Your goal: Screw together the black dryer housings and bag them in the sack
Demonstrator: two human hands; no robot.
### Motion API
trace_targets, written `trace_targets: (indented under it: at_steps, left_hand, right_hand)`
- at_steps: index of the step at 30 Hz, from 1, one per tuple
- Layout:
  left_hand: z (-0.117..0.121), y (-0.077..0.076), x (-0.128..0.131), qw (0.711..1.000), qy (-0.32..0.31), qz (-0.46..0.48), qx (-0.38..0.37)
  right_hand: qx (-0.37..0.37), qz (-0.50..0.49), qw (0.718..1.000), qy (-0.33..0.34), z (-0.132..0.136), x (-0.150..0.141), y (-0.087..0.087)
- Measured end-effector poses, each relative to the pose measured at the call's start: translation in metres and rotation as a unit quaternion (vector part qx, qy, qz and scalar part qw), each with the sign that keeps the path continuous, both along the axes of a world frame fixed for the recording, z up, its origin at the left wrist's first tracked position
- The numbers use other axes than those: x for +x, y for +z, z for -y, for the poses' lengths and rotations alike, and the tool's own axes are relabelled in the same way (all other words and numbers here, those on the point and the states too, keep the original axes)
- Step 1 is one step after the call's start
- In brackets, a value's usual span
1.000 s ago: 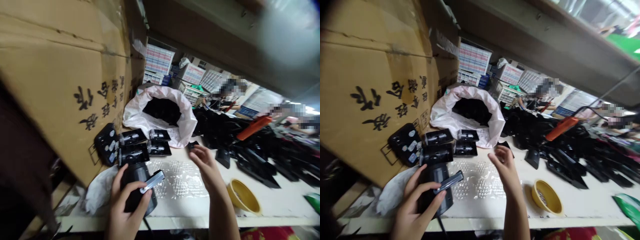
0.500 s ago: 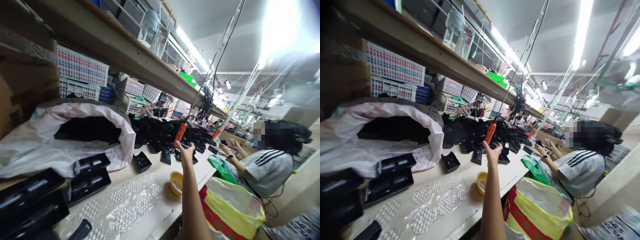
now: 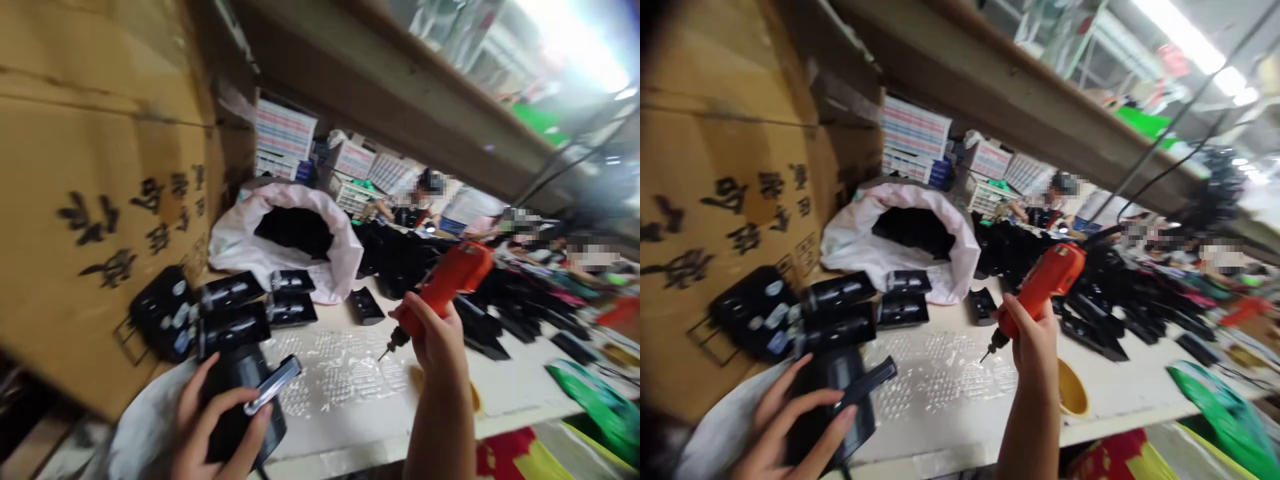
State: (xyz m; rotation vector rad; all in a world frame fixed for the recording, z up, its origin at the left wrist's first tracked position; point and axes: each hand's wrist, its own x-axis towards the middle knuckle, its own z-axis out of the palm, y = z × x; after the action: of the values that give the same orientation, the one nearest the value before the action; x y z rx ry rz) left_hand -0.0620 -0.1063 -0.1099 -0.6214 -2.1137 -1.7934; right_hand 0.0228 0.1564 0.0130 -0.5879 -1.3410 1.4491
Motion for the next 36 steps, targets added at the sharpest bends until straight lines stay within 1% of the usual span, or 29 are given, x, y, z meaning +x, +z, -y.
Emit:
trace_targets:
  at_steps: [1, 3, 5, 7, 10, 13, 16, 19, 22, 25, 30, 33, 36]
  left_hand:
    - [0.000, 0.005, 0.003, 0.999, 0.003, 0.037, 0.002]
    - [-0.001, 0.012, 0.008, 0.999, 0.006, 0.054, -0.001]
    - [-0.002, 0.015, 0.009, 0.999, 0.010, 0.048, -0.006]
    - [-0.001, 0.013, 0.007, 0.999, 0.011, 0.037, -0.011]
    - [0.001, 0.007, 0.005, 0.999, -0.008, 0.022, -0.027]
    - [0.002, 0.006, 0.005, 0.999, -0.021, 0.024, -0.023]
    - [0.001, 0.007, 0.006, 0.999, -0.015, 0.034, -0.002]
    - [0.002, 0.006, 0.005, 1.000, -0.017, 0.016, -0.018]
    - [0.005, 0.001, 0.003, 0.999, -0.025, -0.008, -0.040]
    - [0.006, -0.002, 0.001, 0.999, -0.024, -0.008, -0.036]
    - [0.005, -0.001, 0.001, 0.999, -0.031, -0.013, -0.042]
    - [0.005, 0.000, 0.001, 0.999, -0.022, -0.014, -0.035]
    - [0.006, 0.000, 0.001, 0.999, -0.023, -0.015, -0.042]
  right_hand:
    - [0.000, -0.008, 0.999, 0.050, 0.022, -0.005, 0.002]
    - [0.008, -0.062, 0.986, 0.153, 0.064, -0.016, 0.009]
    - [-0.001, -0.122, 0.969, 0.213, 0.102, -0.027, 0.016]
    - [-0.015, -0.154, 0.961, 0.229, 0.131, -0.038, 0.020]
    - [-0.024, -0.175, 0.958, 0.226, 0.156, -0.050, 0.019]
    - [-0.042, -0.181, 0.956, 0.227, 0.166, -0.057, 0.013]
    - [-0.039, -0.177, 0.957, 0.226, 0.170, -0.059, 0.007]
    - [-0.037, -0.176, 0.956, 0.230, 0.172, -0.061, 0.002]
    - [-0.047, -0.178, 0.956, 0.230, 0.173, -0.062, 0.002]
    - [-0.042, -0.178, 0.955, 0.232, 0.172, -0.062, 0.002]
    - [-0.037, -0.184, 0.954, 0.235, 0.172, -0.062, 0.001]
    - [-0.021, -0.174, 0.961, 0.212, 0.174, -0.061, 0.000]
    - [0.023, -0.166, 0.970, 0.177, 0.179, -0.061, -0.004]
